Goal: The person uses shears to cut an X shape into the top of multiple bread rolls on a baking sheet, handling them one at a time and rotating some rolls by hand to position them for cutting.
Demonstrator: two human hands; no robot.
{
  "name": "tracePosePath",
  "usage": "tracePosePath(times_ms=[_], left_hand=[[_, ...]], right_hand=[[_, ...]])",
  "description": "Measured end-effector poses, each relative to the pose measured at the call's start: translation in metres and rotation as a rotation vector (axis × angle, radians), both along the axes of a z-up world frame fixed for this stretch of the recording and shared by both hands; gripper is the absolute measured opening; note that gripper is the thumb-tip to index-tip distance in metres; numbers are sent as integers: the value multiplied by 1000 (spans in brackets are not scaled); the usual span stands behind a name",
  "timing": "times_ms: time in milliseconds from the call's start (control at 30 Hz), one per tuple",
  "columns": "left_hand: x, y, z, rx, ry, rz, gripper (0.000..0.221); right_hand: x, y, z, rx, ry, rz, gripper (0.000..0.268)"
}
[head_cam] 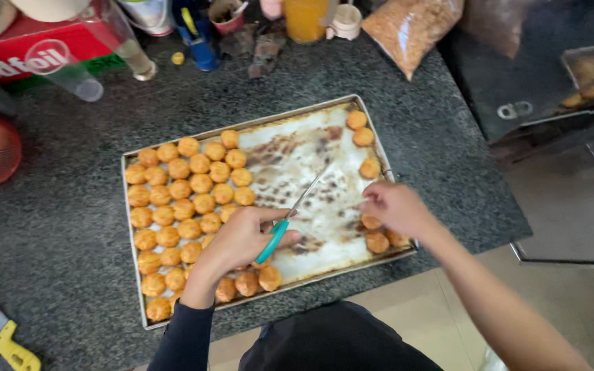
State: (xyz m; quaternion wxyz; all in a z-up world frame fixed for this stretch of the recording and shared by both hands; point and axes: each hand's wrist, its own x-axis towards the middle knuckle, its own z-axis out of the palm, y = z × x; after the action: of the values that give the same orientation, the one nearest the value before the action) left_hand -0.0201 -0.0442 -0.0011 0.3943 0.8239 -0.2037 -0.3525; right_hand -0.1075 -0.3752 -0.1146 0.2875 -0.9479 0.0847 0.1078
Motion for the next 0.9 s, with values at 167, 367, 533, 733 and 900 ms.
tracePosePath(times_ms=[167,367,533,733,900], left_hand=[[-17,-21,-1,41,-76,-36,53],[-36,-18,-4,-10,-114,26,56],[-45,-10,2,39,-121,89,55],[-48,2,25,36,-41,125,54],[-52,28,29,-279,205,141,59]], right_hand=[[-25,23,8,-388,-159,198,50],[-22,19,7,-365,-116,142,44],[11,-2,-1,295,-36,-161,43],[50,-6,44,1456,31,-201,38],[59,24,75,1649,127,-100,46]])
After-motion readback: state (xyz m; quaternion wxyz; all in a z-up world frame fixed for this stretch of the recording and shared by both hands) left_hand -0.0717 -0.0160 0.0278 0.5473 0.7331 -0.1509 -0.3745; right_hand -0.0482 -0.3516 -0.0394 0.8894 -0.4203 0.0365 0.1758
